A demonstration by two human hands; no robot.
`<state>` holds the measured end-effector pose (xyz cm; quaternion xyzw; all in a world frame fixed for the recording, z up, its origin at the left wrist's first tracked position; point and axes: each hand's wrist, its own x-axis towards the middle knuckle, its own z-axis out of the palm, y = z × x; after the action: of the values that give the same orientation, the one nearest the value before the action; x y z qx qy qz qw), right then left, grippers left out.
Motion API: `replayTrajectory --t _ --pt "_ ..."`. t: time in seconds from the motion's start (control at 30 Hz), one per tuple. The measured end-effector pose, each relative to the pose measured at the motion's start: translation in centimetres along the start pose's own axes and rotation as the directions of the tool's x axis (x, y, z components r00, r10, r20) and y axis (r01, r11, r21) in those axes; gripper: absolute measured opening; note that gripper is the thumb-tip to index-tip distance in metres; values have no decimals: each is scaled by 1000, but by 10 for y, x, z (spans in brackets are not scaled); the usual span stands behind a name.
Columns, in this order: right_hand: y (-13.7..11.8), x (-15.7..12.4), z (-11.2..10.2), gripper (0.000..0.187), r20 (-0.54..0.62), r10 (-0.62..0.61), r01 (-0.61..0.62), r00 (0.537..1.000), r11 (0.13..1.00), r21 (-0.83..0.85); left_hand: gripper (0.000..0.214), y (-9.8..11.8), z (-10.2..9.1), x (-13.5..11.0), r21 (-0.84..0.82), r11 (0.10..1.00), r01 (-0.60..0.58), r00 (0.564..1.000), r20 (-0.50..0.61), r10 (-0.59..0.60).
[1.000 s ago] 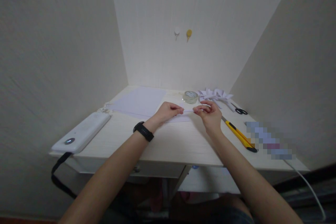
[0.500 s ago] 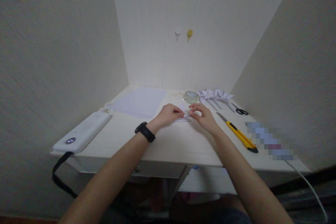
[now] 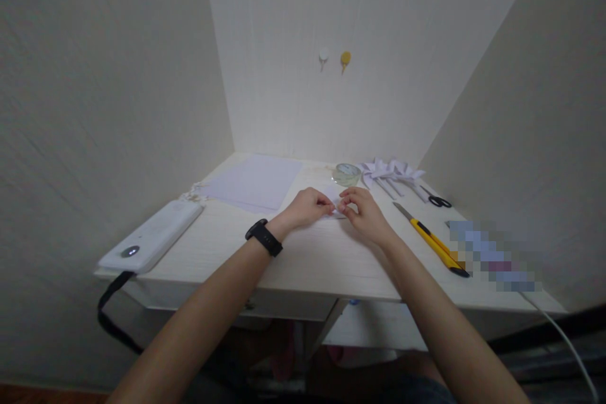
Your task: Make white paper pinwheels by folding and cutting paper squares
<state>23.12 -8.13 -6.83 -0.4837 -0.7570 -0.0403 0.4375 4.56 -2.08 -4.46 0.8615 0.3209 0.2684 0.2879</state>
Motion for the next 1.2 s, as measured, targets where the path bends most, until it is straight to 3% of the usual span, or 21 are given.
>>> replayTrajectory --t 0.63,1.1,1.2 --pt "-8 -5 -5 4 11 -49 50 999 999 -8 24 -4 0 3 -120 993 14 998 60 -7" --pt "-14 -9 -3 10 21 12 -11 1000 998 -54 23 -7 1 2 -127 992 -11 999 43 16" --pt "-15 -10 -3 20 -8 58 -59 998 995 -81 21 -4 0 2 -128 992 1 999 46 5"
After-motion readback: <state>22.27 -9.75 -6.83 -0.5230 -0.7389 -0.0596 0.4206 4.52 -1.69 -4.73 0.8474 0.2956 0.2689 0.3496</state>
